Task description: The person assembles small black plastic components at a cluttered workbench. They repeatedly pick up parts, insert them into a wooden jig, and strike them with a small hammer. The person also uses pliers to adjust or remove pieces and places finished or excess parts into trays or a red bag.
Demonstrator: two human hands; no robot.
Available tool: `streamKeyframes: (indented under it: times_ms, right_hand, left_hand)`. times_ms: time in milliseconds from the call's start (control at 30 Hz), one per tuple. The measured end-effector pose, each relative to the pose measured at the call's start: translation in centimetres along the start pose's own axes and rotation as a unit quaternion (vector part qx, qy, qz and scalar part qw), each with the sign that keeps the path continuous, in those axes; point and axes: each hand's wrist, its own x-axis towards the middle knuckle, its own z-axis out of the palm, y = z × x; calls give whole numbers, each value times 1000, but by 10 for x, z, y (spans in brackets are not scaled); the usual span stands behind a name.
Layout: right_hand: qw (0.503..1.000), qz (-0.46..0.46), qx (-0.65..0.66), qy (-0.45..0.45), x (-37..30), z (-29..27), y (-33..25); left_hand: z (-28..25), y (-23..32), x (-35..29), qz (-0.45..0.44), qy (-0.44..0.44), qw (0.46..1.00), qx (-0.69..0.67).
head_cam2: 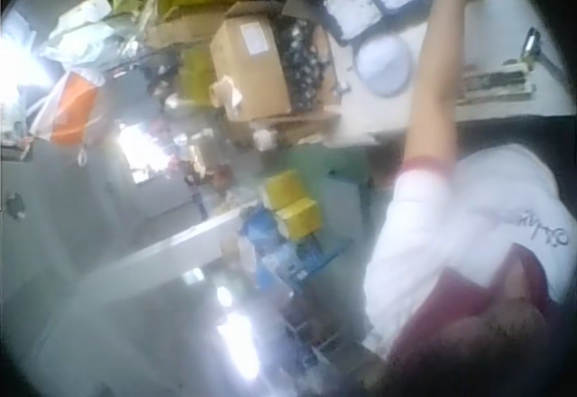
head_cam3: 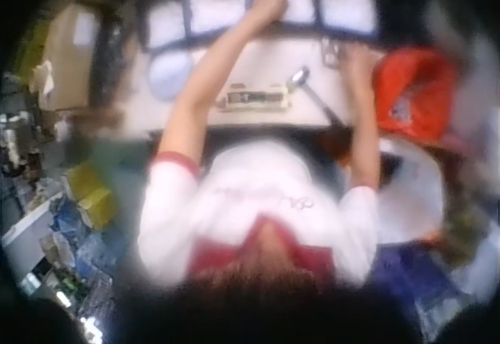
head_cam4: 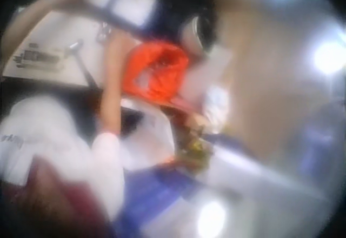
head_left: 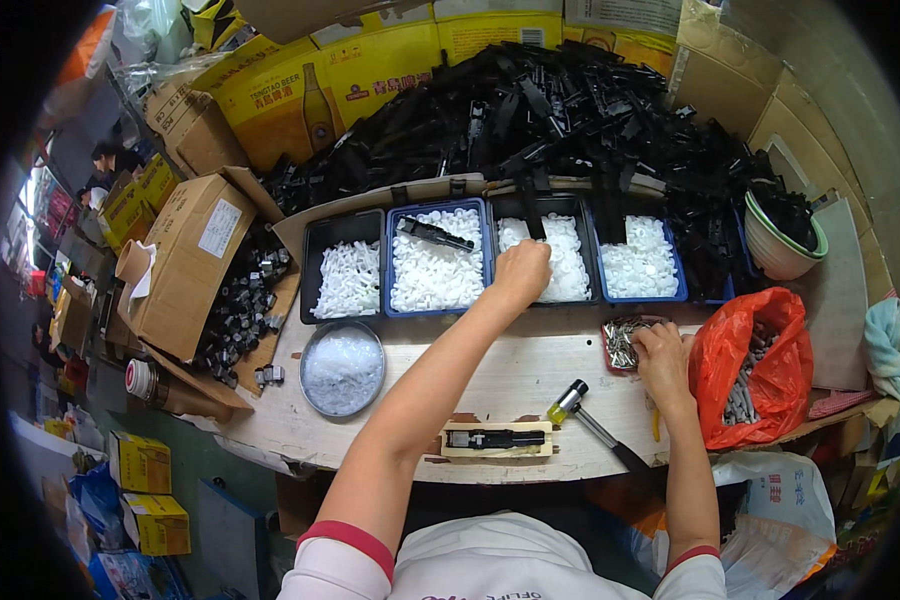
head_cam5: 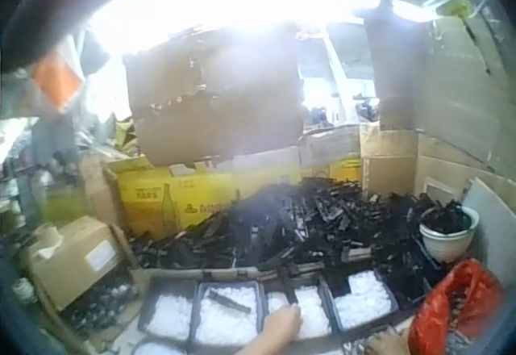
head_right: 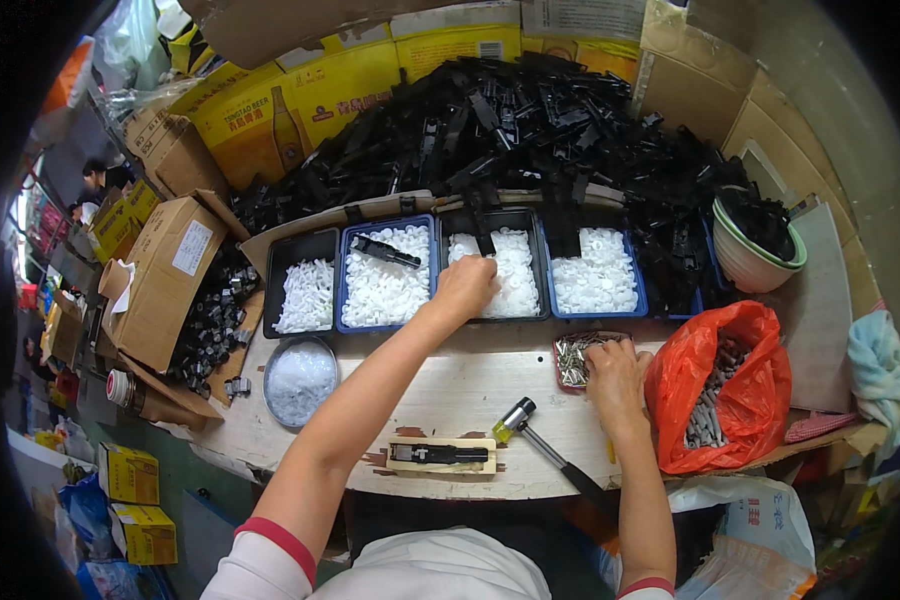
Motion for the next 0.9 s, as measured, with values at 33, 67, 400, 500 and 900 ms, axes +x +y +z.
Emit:
streamKeyframes:
  times_ms: [33, 67, 400, 500, 900]
  right_hand:
    - [1000, 4, 25, 6, -1, -3, 2]
    - [999, 6, 51, 14, 0, -5, 2]
    - [984, 32, 166, 61, 0, -19, -8]
    - [960, 23, 269, 70, -1, -18, -13]
    - [876, -100, 466, -79, -19, -40, -123]
  left_hand:
    - [-4, -1, -2, -12, -33, 999, -11]
    - [-7, -4, -5, 4, -14, 999, -31]
    - [-45, -9, -30, -57, -24, 937, -343]
    - [-66, 6, -63, -132, -72, 826, -543]
    - [-70, 21, -200, -162, -115, 665, -720]
